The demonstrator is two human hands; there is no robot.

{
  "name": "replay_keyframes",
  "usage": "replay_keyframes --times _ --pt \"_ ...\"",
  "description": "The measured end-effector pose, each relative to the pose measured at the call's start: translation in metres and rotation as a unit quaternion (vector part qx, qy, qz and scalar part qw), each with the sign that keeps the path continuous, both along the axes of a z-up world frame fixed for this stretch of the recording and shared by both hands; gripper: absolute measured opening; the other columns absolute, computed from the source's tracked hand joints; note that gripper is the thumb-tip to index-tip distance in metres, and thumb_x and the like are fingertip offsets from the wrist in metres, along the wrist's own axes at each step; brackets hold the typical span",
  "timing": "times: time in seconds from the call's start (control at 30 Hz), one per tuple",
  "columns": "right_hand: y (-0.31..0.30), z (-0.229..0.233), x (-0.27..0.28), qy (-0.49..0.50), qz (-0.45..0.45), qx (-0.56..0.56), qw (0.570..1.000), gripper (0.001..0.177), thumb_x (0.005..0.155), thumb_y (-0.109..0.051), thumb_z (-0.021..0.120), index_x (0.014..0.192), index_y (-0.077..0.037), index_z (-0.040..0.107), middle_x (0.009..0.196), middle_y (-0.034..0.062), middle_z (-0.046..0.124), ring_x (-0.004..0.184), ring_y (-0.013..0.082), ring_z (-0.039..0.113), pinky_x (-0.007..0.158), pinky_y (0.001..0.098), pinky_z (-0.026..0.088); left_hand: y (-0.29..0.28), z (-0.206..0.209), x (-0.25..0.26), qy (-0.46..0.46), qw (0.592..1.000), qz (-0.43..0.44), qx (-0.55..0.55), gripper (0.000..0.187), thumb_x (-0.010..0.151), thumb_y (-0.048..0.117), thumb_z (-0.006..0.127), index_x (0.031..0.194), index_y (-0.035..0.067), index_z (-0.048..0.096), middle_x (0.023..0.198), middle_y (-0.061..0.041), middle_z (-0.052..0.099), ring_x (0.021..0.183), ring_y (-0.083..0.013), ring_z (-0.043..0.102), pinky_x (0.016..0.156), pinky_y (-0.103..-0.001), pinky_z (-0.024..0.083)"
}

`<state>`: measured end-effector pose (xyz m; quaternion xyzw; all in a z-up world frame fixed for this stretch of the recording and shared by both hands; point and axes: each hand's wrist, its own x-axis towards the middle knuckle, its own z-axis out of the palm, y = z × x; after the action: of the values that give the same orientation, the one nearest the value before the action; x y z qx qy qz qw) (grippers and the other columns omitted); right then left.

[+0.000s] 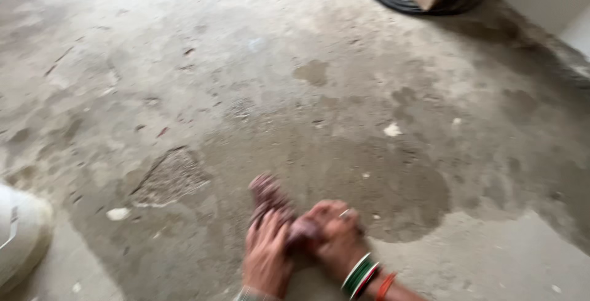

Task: The person scrubs the concrete floor by hand with a wet cloth, repeatedly dipping and squeezing the cloth in a bucket of water.

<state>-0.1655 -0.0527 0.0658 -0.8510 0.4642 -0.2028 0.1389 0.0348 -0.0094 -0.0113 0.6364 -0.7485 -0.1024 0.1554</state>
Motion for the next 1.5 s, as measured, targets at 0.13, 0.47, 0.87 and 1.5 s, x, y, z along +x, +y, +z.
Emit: replay_keyframes --times 0.13,0.47,0.87,1.5 --pt "0.036 -0.015 0.109 -0.064 0.084 0.073 0.992 0.042 0.078 -0.042 0.075 0.117 -0.025 0.071 0.125 0.0062 0.060 0.125 0.0312 0.046 0.102 0.0586 0.029 0.077 -0.035 0.123 -0.071 0.984 0.067 -0.152 0.063 0.064 0.019 0.070 0.126 0.009 0.063 0.149 -0.014 0.050 0.142 -0.0276 0.039 0.109 -0.056 0.028" --pt "-0.122 -0.048 0.352 -0.012 0.036 -0.022 0.999 0.069 0.064 -0.059 0.079 0.121 -0.025 0.064 0.140 0.0164 0.054 0.132 0.0389 0.043 0.100 0.0696 0.023 -0.079 0.003 0.266 -0.070 0.927 0.330 -0.166 0.049 0.090 -0.005 0.051 0.136 0.005 0.061 0.158 -0.013 0.046 0.148 -0.0312 0.035 0.121 -0.050 0.026" --pt "-0.005 -0.023 0.096 -0.013 0.271 -0.064 0.960 0.042 0.091 -0.043 0.066 0.126 -0.019 0.065 0.122 0.0095 0.062 0.117 0.0318 0.056 0.098 0.0548 0.036 0.080 -0.011 0.071 0.001 0.961 0.181 -0.207 0.046 0.090 0.017 0.048 0.134 0.012 0.061 0.143 -0.009 0.061 0.137 -0.0290 0.051 0.106 -0.055 0.041" --pt "-0.220 -0.052 -0.167 0.157 -0.229 -0.070 0.958 0.042 0.076 -0.048 0.074 0.115 -0.035 0.071 0.124 0.0029 0.062 0.120 0.0286 0.054 0.099 0.0565 0.033 -0.243 -0.008 -0.199 -0.094 0.993 0.008 -0.069 0.047 0.094 0.013 0.046 0.141 0.022 0.049 0.158 -0.003 0.038 0.146 -0.0222 0.034 0.120 -0.075 0.003"
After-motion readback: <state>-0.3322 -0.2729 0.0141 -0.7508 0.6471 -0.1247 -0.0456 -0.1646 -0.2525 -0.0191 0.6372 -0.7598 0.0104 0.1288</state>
